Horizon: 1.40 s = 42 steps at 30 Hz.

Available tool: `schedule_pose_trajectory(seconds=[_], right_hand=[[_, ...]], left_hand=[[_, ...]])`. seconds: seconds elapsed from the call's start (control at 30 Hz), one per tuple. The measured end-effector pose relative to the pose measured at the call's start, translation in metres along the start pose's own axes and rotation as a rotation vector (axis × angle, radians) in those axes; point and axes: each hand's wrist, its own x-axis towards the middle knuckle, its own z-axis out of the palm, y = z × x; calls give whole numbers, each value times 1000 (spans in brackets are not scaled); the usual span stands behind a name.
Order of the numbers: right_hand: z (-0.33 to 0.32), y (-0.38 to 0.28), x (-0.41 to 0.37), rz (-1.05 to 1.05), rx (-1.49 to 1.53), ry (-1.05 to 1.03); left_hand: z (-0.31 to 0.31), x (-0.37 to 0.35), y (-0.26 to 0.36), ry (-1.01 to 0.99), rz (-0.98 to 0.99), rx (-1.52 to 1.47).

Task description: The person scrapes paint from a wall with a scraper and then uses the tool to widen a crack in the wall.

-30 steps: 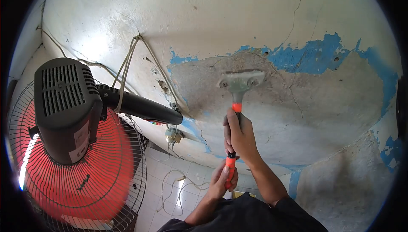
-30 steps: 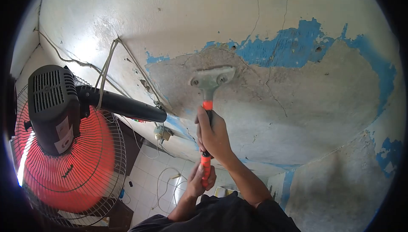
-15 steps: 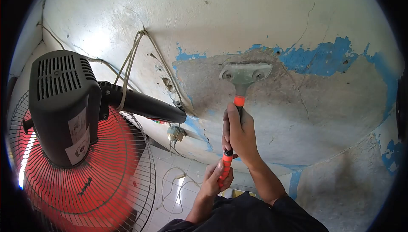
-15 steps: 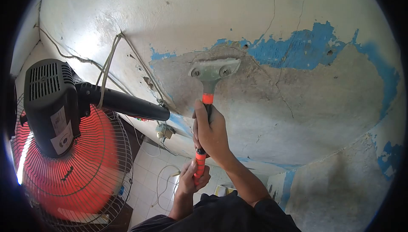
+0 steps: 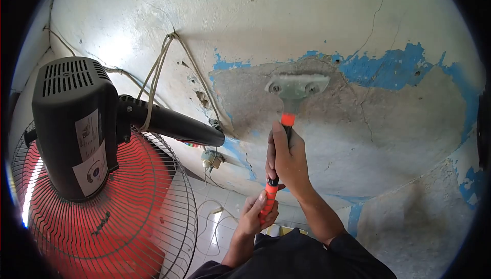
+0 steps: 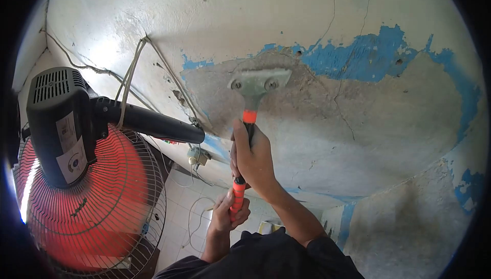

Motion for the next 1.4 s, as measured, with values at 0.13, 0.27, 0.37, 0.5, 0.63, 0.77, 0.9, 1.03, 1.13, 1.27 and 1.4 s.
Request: schedule_pose_trajectory(seconds=[0.13, 0.27, 0.37, 0.5, 0.63, 0.77, 0.9, 1.03, 1.13, 1.27, 1.4], right_hand=[[2, -3, 3, -11, 8, -10], [3, -3, 2, 17, -5, 1], [3, 0, 3, 8, -4, -7], [7, -7, 1, 13, 4, 13], [2, 7, -2, 31, 18, 14], [5, 8, 4, 9, 1, -7], [8, 9, 4, 29, -3, -28], [10, 17, 5, 20, 3, -31], [15, 7, 7, 35, 5, -25], [11, 16, 6, 12, -6, -41], [12, 20, 5, 26, 14, -42]], left_hand=[[1, 3, 2, 36, -2, 53], [-2, -1, -1, 17, 3, 45], [1, 0, 1, 13, 15, 63], [4, 2, 9, 31, 25, 100], [-2, -2, -1, 45, -8, 67], [-2, 2, 1, 73, 20, 81], [-4, -1, 0, 109, 24, 81], [-9, -3, 1, 95, 6, 50], [-12, -8, 2, 91, 0, 60], [-11, -9, -1, 73, 1, 43], [-12, -6, 6, 96, -33, 62]])
